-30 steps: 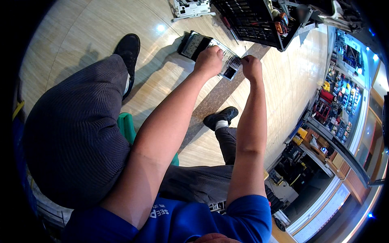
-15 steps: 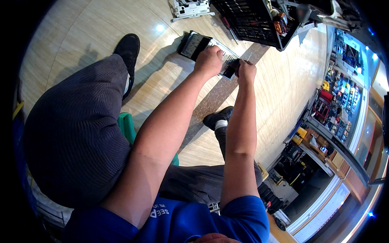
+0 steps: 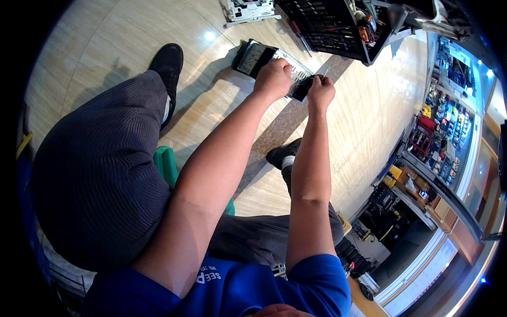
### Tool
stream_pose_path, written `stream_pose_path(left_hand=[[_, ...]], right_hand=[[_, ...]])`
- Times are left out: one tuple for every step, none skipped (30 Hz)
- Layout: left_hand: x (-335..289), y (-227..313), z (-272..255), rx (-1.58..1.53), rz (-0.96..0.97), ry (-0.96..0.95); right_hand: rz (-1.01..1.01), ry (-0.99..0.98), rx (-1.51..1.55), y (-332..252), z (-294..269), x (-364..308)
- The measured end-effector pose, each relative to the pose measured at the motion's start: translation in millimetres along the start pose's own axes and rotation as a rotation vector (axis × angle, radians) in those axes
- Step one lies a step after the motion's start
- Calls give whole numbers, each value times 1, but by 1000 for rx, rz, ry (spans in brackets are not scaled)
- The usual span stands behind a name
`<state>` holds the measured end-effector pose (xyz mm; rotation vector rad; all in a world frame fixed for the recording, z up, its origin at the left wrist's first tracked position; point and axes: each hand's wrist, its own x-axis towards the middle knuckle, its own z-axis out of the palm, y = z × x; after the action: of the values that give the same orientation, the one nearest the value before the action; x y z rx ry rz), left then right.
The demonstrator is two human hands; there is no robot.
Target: The person assembles a car stereo by aligning a metal chassis with a display panel and pressing them together by hand while using a screwdriver.
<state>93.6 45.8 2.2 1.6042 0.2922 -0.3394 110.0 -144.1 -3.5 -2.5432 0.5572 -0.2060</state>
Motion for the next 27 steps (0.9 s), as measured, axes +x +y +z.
stream_pose_path(left_hand=[[0, 1, 0, 6, 1, 0], [0, 0, 0, 14, -1, 1], [0, -1, -1, 15, -2, 4], [0, -3, -1, 12, -2, 16], [0, -2, 0, 5, 3, 24], [0, -1, 1, 5, 5, 22], [1, -1, 2, -9, 2, 16], [1, -1, 2, -21, -4, 11], [1, -2, 1, -19, -5, 12], [1, -3, 1, -23, -7, 10], [1, -2, 1, -28, -8, 6], [1, -2, 1, -28, -8, 5], [1, -1, 1, -23, -11, 4], [1, -1, 1, -17, -14, 4], [1, -1, 1, -17, -14, 4], [1, 0, 1, -11, -6, 5], [1, -1, 0, -5, 1, 8], [1, -2, 0, -5, 0, 9], [1, -3, 0, -6, 6, 13], [1, -3, 0, -4, 14, 16], [1, -2, 1, -1, 14, 16], [2, -2, 1, -5, 11, 13], [1, -1, 0, -13, 8, 9], [1, -1, 0, -15, 8, 9], [1, 0, 0, -11, -3, 0], [1, 0, 0, -8, -16, -8], [1, 0, 0, -8, -16, -8]], right_hand=[[-134, 44, -72, -1, 0, -3], [-133, 41, -71, -7, 0, -8], [-160, 60, -121, -14, 0, -13], [-186, 78, -170, -22, 1, -17], [-186, 80, -171, -22, 1, -18], [-172, 99, -186, -23, 1, -19], [-159, 117, -201, -23, 2, -20], [-158, 116, -200, -26, 3, -22], [-152, 123, -216, -28, 3, -23], [-147, 130, -232, -31, 4, -25], [-146, 131, -232, -31, 4, -25], [-160, 140, -254, -31, 4, -26], [-174, 149, -277, -31, 4, -26], [-173, 149, -277, -30, 4, -26], [-169, 146, -279, -30, 4, -25], [-164, 144, -282, -29, 4, -25], [-165, 143, -282, -29, 5, -26], [-157, 151, -251, -29, 6, -27], [-150, 158, -220, -29, 6, -28], [-149, 158, -218, -29, 6, -28], [-146, 158, -218, -30, 6, -28], [-143, 159, -217, -30, 6, -28], [-144, 159, -218, -28, 6, -27], [-142, 159, -221, -27, 6, -27], [-139, 158, -223, -26, 6, -26], [-140, 158, -223, -26, 6, -26], [-135, 159, -209, -26, 6, -26]])
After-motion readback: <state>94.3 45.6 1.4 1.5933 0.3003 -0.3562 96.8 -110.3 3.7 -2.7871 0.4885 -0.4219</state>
